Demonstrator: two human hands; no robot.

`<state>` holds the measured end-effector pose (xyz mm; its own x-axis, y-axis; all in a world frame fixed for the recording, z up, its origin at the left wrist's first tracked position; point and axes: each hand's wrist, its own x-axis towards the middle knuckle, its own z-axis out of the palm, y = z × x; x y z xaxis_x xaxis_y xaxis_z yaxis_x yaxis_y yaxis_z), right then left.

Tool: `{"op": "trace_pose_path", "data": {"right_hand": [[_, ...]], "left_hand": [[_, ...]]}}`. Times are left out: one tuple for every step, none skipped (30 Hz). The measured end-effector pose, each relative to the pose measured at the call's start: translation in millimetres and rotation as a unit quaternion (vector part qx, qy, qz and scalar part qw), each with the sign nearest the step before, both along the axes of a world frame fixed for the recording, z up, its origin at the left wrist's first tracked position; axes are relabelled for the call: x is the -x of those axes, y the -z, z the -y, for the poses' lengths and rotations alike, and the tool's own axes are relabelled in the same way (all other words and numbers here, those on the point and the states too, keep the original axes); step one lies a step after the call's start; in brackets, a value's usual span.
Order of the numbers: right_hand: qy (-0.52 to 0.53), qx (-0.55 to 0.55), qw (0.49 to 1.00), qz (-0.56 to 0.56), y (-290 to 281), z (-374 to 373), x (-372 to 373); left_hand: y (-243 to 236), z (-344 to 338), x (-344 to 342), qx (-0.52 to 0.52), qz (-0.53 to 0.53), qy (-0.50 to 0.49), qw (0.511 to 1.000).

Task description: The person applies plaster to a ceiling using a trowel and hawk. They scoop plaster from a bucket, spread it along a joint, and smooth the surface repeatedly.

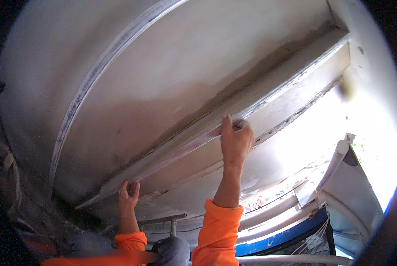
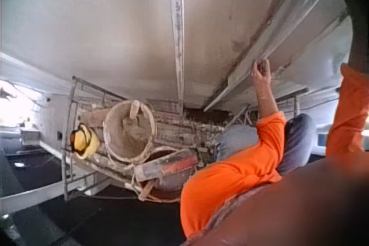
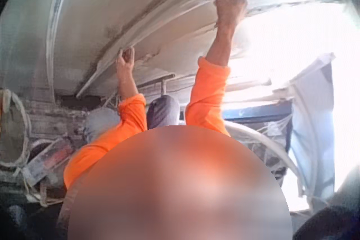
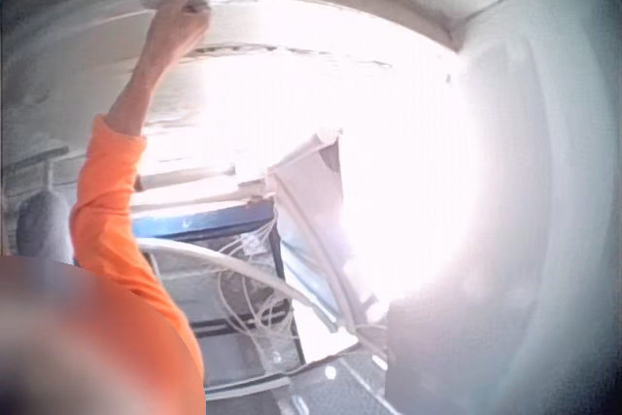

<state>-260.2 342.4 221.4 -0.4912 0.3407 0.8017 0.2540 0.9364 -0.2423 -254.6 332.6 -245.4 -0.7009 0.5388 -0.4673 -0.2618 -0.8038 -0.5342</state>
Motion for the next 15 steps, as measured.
{"op": "trace_pose_path", "data": {"right_hand": [[-0.007,-0.008,1.000,0.003,-1,-1,0],[0.000,-0.012,1.000,0.006,0,-1,1],[0.028,-0.012,0.999,0.017,0,-2,1],[0.005,-0.024,1.000,0.003,1,-2,2],[-0.011,-0.028,1.000,-0.003,1,-2,1],[-0.003,-0.022,1.000,0.002,3,-2,2],[0.020,-0.020,1.000,0.006,3,-2,2],[0.006,-0.016,1.000,0.004,3,-2,2],[0.006,-0.017,1.000,0.001,3,-1,2],[0.019,-0.019,1.000,-0.001,2,1,1],[0.011,-0.019,1.000,0.001,2,2,1],[0.015,-0.019,1.000,0.004,1,5,0],[0.019,-0.019,1.000,0.008,0,7,0],[0.018,-0.009,1.000,0.013,-1,10,-1],[0.018,0.002,1.000,0.018,-2,12,-2]], "left_hand": [[1,1,1,-0.007,0.004,0.003,1.000],[3,1,4,-0.008,0.021,0.009,1.000],[5,-1,5,-0.010,0.007,0.002,1.000],[10,-3,5,-0.003,0.006,0.000,1.000],[15,-6,5,0.003,0.016,0.001,1.000],[20,-11,6,0.000,0.007,-0.002,1.000],[25,-14,7,-0.005,0.007,-0.002,1.000],[30,-19,7,-0.003,-0.007,-0.018,1.000],[34,-23,5,0.048,-0.042,-0.037,0.997],[36,-26,2,0.105,-0.091,-0.073,0.988],[38,-28,1,0.160,-0.095,-0.061,0.981],[38,-28,0,0.154,-0.132,-0.102,0.974],[38,-27,-2,0.147,-0.125,-0.096,0.976],[38,-26,-1,0.148,-0.091,-0.064,0.983],[38,-24,-2,0.098,-0.078,-0.067,0.990]]}}
